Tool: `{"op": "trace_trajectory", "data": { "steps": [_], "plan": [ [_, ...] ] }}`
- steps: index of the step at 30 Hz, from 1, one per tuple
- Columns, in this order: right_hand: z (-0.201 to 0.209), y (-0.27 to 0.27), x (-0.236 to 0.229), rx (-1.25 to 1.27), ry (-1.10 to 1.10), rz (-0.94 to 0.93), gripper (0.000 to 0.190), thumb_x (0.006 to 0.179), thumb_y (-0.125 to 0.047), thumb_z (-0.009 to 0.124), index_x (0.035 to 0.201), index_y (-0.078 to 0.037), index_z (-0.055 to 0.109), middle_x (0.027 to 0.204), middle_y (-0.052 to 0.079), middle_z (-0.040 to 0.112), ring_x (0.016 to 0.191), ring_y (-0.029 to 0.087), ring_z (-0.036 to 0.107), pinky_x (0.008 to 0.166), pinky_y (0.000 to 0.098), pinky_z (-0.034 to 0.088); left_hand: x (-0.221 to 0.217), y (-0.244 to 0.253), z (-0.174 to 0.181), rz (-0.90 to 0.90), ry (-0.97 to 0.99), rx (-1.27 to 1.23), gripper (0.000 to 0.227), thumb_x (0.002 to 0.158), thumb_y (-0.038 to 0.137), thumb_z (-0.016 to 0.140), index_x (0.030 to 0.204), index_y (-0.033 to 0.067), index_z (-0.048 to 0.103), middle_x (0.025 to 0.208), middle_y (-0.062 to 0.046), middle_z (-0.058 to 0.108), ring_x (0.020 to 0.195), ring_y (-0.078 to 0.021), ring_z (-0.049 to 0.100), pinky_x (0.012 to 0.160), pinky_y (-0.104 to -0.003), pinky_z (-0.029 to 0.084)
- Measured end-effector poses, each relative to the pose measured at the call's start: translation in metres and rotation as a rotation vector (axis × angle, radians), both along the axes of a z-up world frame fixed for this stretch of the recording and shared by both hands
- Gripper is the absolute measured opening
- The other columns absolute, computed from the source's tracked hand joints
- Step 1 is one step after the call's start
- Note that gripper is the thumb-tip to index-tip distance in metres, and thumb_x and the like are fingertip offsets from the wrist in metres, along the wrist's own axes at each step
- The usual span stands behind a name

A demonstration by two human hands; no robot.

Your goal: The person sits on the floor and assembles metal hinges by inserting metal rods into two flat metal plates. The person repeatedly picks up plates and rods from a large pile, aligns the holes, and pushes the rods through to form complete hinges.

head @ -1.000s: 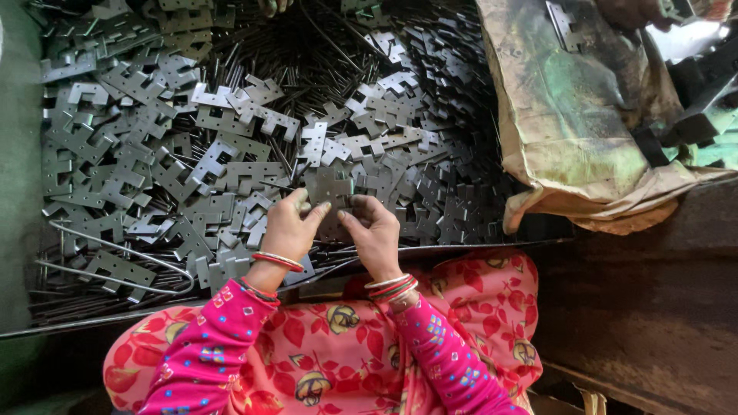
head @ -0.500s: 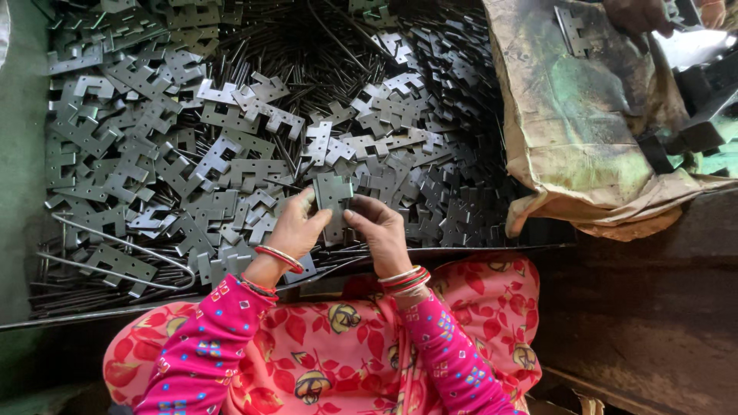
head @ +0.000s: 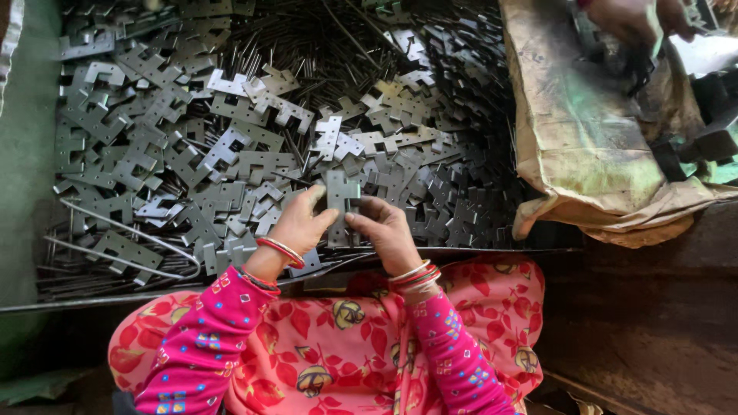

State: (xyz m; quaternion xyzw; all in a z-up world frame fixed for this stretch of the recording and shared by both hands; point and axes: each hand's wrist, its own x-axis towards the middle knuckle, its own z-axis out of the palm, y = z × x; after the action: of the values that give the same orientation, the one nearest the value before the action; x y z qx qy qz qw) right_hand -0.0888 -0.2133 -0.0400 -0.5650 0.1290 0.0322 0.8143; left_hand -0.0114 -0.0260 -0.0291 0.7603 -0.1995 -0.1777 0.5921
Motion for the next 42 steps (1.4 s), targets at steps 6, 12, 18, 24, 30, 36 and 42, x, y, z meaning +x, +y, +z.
{"op": "trace_trajectory", "data": {
  "steps": [6,12,18,24,30,36,42],
  "plan": [
    [-0.003,-0.008,0.003,0.157,0.002,-0.089,0.042,0.089,0.005,0.071,0.129,0.006,0.057,0.102,0.010,0.072,0.087,0.015,0.069,0.077,0.0273,0.057,0.017,0.052,0.025,0.025,-0.275,0.717,0.025,0.091,0.029,0.070,0.107,0.0119,0.077,0.103,-0.017,0.074,0.097,-0.0367,0.072,0.085,-0.047,0.056],
    [0.017,-0.007,0.000,-0.010,-0.029,-0.135,0.048,0.087,0.005,0.071,0.133,0.005,0.057,0.105,0.008,0.073,0.090,0.013,0.069,0.079,0.0253,0.057,0.005,0.035,-0.006,-0.011,-0.330,1.141,0.055,0.071,0.040,0.082,0.114,0.0093,0.067,0.111,-0.021,0.067,0.098,-0.0390,0.069,0.081,-0.048,0.058],
    [0.055,-0.064,0.006,-0.269,-0.225,-0.278,0.042,0.087,0.006,0.071,0.128,0.004,0.060,0.106,0.003,0.070,0.090,0.009,0.065,0.077,0.0250,0.054,0.009,0.033,-0.005,-0.159,-0.304,1.038,0.033,0.087,0.023,0.073,0.119,0.0160,0.066,0.119,-0.014,0.070,0.106,-0.0402,0.070,0.088,-0.053,0.057],
    [0.092,-0.245,0.048,-1.016,-0.366,-0.693,0.029,0.083,0.001,0.075,0.098,0.010,0.052,0.108,0.009,0.074,0.075,0.013,0.067,0.061,0.0286,0.057,0.008,0.040,-0.011,-0.148,-0.257,1.136,0.059,0.075,0.037,0.085,0.120,0.0089,0.059,0.120,-0.021,0.065,0.105,-0.0426,0.069,0.087,-0.050,0.058],
    [0.112,-0.395,0.077,-1.266,-0.021,-0.588,0.046,0.083,-0.011,0.084,0.122,0.008,0.072,0.115,0.018,0.079,0.098,0.019,0.076,0.087,0.0303,0.061,0.007,0.033,-0.007,-0.111,-0.336,1.110,0.031,0.081,0.026,0.076,0.105,0.0089,0.069,0.110,-0.020,0.069,0.101,-0.0403,0.070,0.086,-0.049,0.058],
    [0.099,-0.348,0.061,-1.624,-0.173,-0.829,0.080,0.084,-0.017,0.087,0.145,0.012,0.045,0.143,0.028,0.054,0.132,0.038,0.051,0.107,0.0506,0.041,0.018,0.063,0.045,0.260,-0.386,0.521,0.016,0.087,0.017,0.074,0.096,0.0040,0.075,0.093,-0.015,0.073,0.086,-0.0310,0.072,0.079,-0.042,0.057],
    [0.077,-0.188,0.027,-1.586,-0.527,-0.521,0.031,0.088,-0.011,0.079,0.116,-0.001,0.068,0.115,0.018,0.069,0.108,0.036,0.063,0.096,0.0465,0.052,0.024,0.092,0.085,0.282,0.230,-0.587,0.048,0.095,-0.006,0.062,0.142,0.0018,0.059,0.116,-0.006,0.065,0.102,-0.0169,0.065,0.088,-0.033,0.060]
  ]
}}
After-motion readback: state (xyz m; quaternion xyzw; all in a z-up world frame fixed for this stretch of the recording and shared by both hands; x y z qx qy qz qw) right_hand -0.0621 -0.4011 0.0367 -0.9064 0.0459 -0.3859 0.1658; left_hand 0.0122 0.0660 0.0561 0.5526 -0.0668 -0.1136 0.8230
